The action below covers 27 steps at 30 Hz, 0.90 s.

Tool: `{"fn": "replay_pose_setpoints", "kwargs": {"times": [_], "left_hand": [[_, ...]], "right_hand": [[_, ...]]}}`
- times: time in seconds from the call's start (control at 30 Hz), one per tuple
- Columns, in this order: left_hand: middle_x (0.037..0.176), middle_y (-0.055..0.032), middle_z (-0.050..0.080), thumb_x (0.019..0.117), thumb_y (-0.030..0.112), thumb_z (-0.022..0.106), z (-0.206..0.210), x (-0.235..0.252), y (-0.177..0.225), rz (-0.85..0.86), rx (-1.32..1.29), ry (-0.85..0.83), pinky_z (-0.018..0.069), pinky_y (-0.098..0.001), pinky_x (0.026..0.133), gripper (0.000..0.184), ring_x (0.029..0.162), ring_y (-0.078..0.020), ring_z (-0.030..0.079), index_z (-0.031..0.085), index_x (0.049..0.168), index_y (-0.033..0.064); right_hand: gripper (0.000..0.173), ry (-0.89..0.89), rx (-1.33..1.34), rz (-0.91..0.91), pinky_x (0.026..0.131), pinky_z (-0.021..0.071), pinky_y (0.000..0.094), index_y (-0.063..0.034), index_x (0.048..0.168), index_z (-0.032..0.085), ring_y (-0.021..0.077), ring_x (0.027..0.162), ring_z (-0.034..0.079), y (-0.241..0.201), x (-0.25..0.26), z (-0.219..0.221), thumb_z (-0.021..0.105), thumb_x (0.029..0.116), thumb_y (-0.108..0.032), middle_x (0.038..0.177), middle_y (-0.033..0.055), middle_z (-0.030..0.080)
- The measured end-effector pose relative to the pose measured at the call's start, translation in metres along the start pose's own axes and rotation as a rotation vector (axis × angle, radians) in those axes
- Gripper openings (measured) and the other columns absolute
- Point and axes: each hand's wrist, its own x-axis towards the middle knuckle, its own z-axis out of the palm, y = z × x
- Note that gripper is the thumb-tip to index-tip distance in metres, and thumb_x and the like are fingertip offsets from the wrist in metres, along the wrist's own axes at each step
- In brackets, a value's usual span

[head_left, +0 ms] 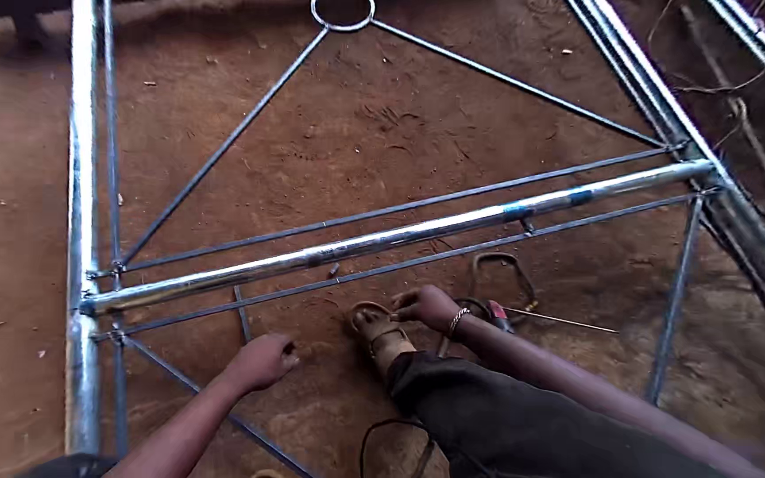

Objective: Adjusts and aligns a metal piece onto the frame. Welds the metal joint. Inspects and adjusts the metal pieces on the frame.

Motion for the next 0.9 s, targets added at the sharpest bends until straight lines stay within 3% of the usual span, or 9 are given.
{"fn": "replay_pose_setpoints", "kwargs": {"times": [0.13,0.2,0.3,0.43,0.53,0.63,0.7,0.77,0.9], "left_hand": [[0.110,-0.0099,0.074,0.1088,0.028,0.054,0.006,0.004,0.064,0.002,-0.911,0.134,0.0595,-0.0368,0.090,0.032,0.099,-0.0185,0.073,0.066,0.122,0.0015],[0.106,-0.0131,0.075,0.1118,0.030,0.046,0.007,0.012,0.090,-0.027,-1.224,0.199,0.0617,-0.0380,0.084,0.038,0.093,-0.0222,0.075,0.063,0.125,-0.0011],[0.113,-0.0161,0.073,0.1123,0.033,0.043,0.003,0.030,0.103,0.025,-1.443,0.255,0.0607,-0.0418,0.088,0.042,0.099,-0.0267,0.074,0.060,0.131,-0.0008],[0.093,-0.0116,0.073,0.1042,0.016,0.061,-0.013,0.045,0.106,-0.088,-1.477,0.422,0.0620,-0.0353,0.074,0.018,0.077,-0.0197,0.072,0.064,0.112,0.0008],[0.089,-0.0127,0.074,0.1023,0.012,0.064,-0.015,0.051,0.101,-0.084,-1.361,0.438,0.0633,-0.0360,0.072,0.013,0.075,-0.0202,0.074,0.066,0.105,-0.0003],[0.094,-0.0111,0.073,0.1020,0.012,0.064,-0.008,0.057,0.096,0.011,-1.193,0.474,0.0624,-0.0378,0.079,0.013,0.082,-0.0193,0.073,0.069,0.105,0.0009],[0.105,-0.0104,0.071,0.1033,0.014,0.063,-0.005,0.061,0.092,0.080,-1.090,0.504,0.0605,-0.0408,0.084,0.016,0.092,-0.0205,0.071,0.070,0.114,0.0041],[0.114,-0.0102,0.072,0.1049,0.018,0.061,-0.002,0.065,0.086,0.092,-1.045,0.534,0.0595,-0.0421,0.086,0.020,0.098,-0.0215,0.071,0.069,0.120,0.0069],[0.104,-0.0093,0.074,0.1064,0.021,0.059,0.006,0.068,0.082,-0.060,-1.259,0.533,0.0604,-0.0364,0.078,0.019,0.087,-0.0188,0.073,0.066,0.116,0.0053]], "right_hand": [[0.018,-0.005,0.084,-0.149,0.099,0.0552,0.0490,-0.0081,0.103,0.079,0.0215,0.108,0.071,-0.043,-0.008,-0.006,0.082,0.0878,-0.017,0.117,0.0061,0.076],[0.021,0.063,0.101,-0.275,0.096,0.0565,0.0467,-0.0052,0.107,0.076,0.0212,0.105,0.071,-0.059,-0.004,-0.001,0.081,0.0881,-0.013,0.118,0.0080,0.074],[0.017,0.196,0.106,-0.443,0.093,0.0574,0.0396,-0.0060,0.102,0.076,0.0181,0.106,0.068,-0.077,-0.001,0.010,0.077,0.0854,-0.006,0.131,0.0088,0.065],[0.013,0.260,0.113,-0.543,0.090,0.0582,0.0350,-0.0050,0.094,0.076,0.0149,0.100,0.068,-0.080,0.006,0.033,0.082,0.0857,-0.012,0.121,0.0080,0.068],[0.016,0.190,0.195,-0.466,0.089,0.0579,0.0342,-0.0039,0.096,0.076,0.0136,0.097,0.069,-0.074,0.009,0.039,0.084,0.0850,-0.012,0.111,0.0067,0.072],[0.023,0.100,0.212,-0.261,0.077,0.0595,0.0408,-0.0061,0.100,0.074,0.0169,0.081,0.072,-0.081,0.014,0.031,0.087,0.0829,-0.013,0.098,0.0067,0.076],[0.031,0.060,0.112,-0.201,0.087,0.0582,0.0502,-0.0087,0.107,0.074,0.0227,0.091,0.073,-0.088,0.023,0.022,0.088,0.0800,-0.012,0.102,0.0078,0.076],[0.042,0.075,0.060,-0.201,0.090,0.0582,0.0519,-0.0088,0.115,0.071,0.0245,0.096,0.073,-0.092,0.036,0.021,0.088,0.0769,-0.006,0.105,0.0082,0.075],[0.069,0.196,0.098,-0.242,0.085,0.0605,0.0496,-0.0099,0.132,0.060,0.0243,0.090,0.073,-0.104,0.049,0.018,0.092,0.0716,-0.006,0.106,0.0087,0.074]]}}
